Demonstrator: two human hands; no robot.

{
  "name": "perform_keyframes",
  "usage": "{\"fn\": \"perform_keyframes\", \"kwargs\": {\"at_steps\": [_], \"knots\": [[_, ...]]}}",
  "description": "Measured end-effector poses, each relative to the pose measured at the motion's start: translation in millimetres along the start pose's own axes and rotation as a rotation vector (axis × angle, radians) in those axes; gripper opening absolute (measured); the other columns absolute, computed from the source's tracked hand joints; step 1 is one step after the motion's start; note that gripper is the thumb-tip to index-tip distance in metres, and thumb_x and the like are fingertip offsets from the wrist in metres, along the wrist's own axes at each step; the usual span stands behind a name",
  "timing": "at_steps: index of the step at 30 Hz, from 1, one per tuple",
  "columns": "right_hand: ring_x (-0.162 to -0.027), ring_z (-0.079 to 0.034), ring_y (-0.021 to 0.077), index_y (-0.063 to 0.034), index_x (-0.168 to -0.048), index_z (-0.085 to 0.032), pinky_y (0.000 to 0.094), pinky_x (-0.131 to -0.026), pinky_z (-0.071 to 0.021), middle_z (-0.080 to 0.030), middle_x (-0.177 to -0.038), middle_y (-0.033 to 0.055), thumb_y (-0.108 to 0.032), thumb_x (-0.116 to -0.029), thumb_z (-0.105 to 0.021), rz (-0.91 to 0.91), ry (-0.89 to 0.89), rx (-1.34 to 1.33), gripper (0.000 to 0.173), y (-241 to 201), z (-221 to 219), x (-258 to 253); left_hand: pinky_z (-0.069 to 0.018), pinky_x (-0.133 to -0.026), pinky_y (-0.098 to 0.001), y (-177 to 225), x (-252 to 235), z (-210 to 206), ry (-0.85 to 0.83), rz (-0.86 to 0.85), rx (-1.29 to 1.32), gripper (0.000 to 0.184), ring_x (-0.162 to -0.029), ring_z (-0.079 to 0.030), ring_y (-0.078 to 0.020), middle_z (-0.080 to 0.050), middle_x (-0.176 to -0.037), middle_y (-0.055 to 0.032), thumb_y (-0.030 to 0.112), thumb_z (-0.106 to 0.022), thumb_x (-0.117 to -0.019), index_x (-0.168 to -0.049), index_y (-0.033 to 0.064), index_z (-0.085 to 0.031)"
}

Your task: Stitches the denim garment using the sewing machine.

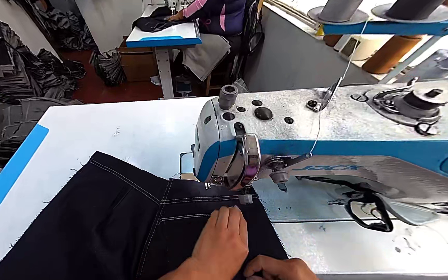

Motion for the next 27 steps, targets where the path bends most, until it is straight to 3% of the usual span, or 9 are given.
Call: {"fn": "perform_keyframes", "kwargs": {"at_steps": [2,4,5,7,10,14,16,21,27], "knots": [[-0.055,-0.065,0.0181,-0.0025,-0.101,-0.074,0.0368,-0.053,-0.0554,-0.069,-0.070,0.0093,-0.012,-0.0955,-0.065,0.041,0.100,0.140,0.015,0.7,19.3,-13.6,-0.0570,-0.093,-0.0433,13.4,21.9,-0.8,-0.145,0.092,0.005,0.037,-0.111,-0.070,-0.0327,-0.070,-0.122,-0.0211,0.010,-0.054,-0.0973,-0.130,-0.0014,-0.067],[-0.065,-0.068,0.0126,-0.0082,-0.099,-0.074,0.0311,-0.059,-0.0577,-0.072,-0.080,0.0040,-0.019,-0.0945,-0.061,0.088,0.275,0.284,0.017,6.7,36.1,-31.5,-0.0415,-0.104,-0.0680,16.0,41.8,-4.6,-0.224,0.141,0.092,0.047,-0.133,-0.057,-0.0389,-0.058,-0.145,-0.0196,0.029,-0.051,-0.1026,-0.142,0.0051,-0.059],[-0.068,-0.067,0.0084,-0.0114,-0.101,-0.074,0.0262,-0.061,-0.0576,-0.072,-0.084,0.0006,-0.026,-0.0964,-0.059,0.102,0.353,0.334,0.022,10.2,41.1,-41.4,-0.0335,-0.101,-0.0788,13.1,47.4,-6.6,-0.234,0.148,0.123,0.052,-0.139,-0.050,-0.0416,-0.054,-0.151,-0.0157,0.040,-0.050,-0.1025,-0.146,0.0107,-0.057],[-0.066,-0.063,0.0041,-0.0169,-0.102,-0.077,0.0220,-0.058,-0.0540,-0.069,-0.083,-0.0044,-0.038,-0.0980,-0.056,0.114,0.457,0.426,0.030,14.0,44.9,-59.1,-0.0283,-0.094,-0.0867,5.7,52.8,-9.0,-0.227,0.160,0.134,0.059,-0.142,-0.044,-0.0459,-0.051,-0.155,-0.0075,0.056,-0.045,-0.0999,-0.148,0.0231,-0.055],[-0.062,-0.061,0.0077,-0.0192,-0.094,-0.078,0.0284,-0.053,-0.0513,-0.066,-0.081,-0.0049,-0.042,-0.0957,-0.057,0.123,0.496,0.518,0.031,13.6,43.4,-74.1,-0.0251,-0.093,-0.0893,-3.2,54.7,-9.5,-0.219,0.214,0.147,0.061,-0.143,-0.039,-0.0530,-0.049,-0.157,-0.0038,0.066,-0.041,-0.0975,-0.149,0.0356,-0.052],[-0.063,-0.062,0.0136,-0.0165,-0.088,-0.075,0.0339,-0.052,-0.0513,-0.064,-0.079,-0.0016,-0.042,-0.0960,-0.055,0.135,0.484,0.583,0.034,12.6,42.2,-77.2,-0.0242,-0.093,-0.0907,-17.3,61.2,-6.1,-0.229,0.332,0.147,0.097,-0.139,-0.036,-0.0623,-0.048,-0.155,-0.0184,0.089,-0.045,-0.0780,-0.153,0.0285,-0.048],[-0.065,-0.064,0.0202,-0.0125,-0.087,-0.073,0.0379,-0.051,-0.0510,-0.063,-0.078,0.0025,-0.042,-0.0980,-0.050,0.141,0.459,0.658,0.040,10.6,39.2,-79.0,-0.0208,-0.095,-0.0910,-18.2,62.3,-9.8,-0.307,0.338,0.160,0.100,-0.142,-0.031,-0.0629,-0.042,-0.159,-0.0184,0.092,-0.044,-0.0742,-0.154,0.0332,-0.047],[-0.065,-0.066,0.0283,-0.0067,-0.086,-0.070,0.0416,-0.049,-0.0509,-0.061,-0.076,0.0087,-0.041,-0.1012,-0.042,0.180,0.398,0.763,0.047,10.0,34.8,-84.1,-0.0179,-0.094,-0.0926,-17.3,58.7,-13.7,-0.358,0.294,0.200,0.097,-0.144,-0.025,-0.0641,-0.037,-0.162,-0.0195,0.090,-0.045,-0.0759,-0.156,0.0351,-0.043],[-0.064,-0.064,0.0243,-0.0082,-0.085,-0.067,0.0398,-0.050,-0.0507,-0.059,-0.077,0.0063,-0.041,-0.1004,-0.042,0.180,0.285,0.714,0.044,16.4,39.4,-90.1,-0.0162,-0.096,-0.0922,-16.0,57.2,-15.1,-0.396,0.289,0.231,0.096,-0.145,-0.022,-0.0637,-0.034,-0.163,-0.0202,0.088,-0.046,-0.0780,-0.158,0.0351,-0.040]]}}
Point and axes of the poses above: each hand's wrist, its own x-axis away from the middle knuckle, its own z-axis out of the back of the hand, y = z × x, the point moved 9 cm from there along -x, towards the middle knuckle
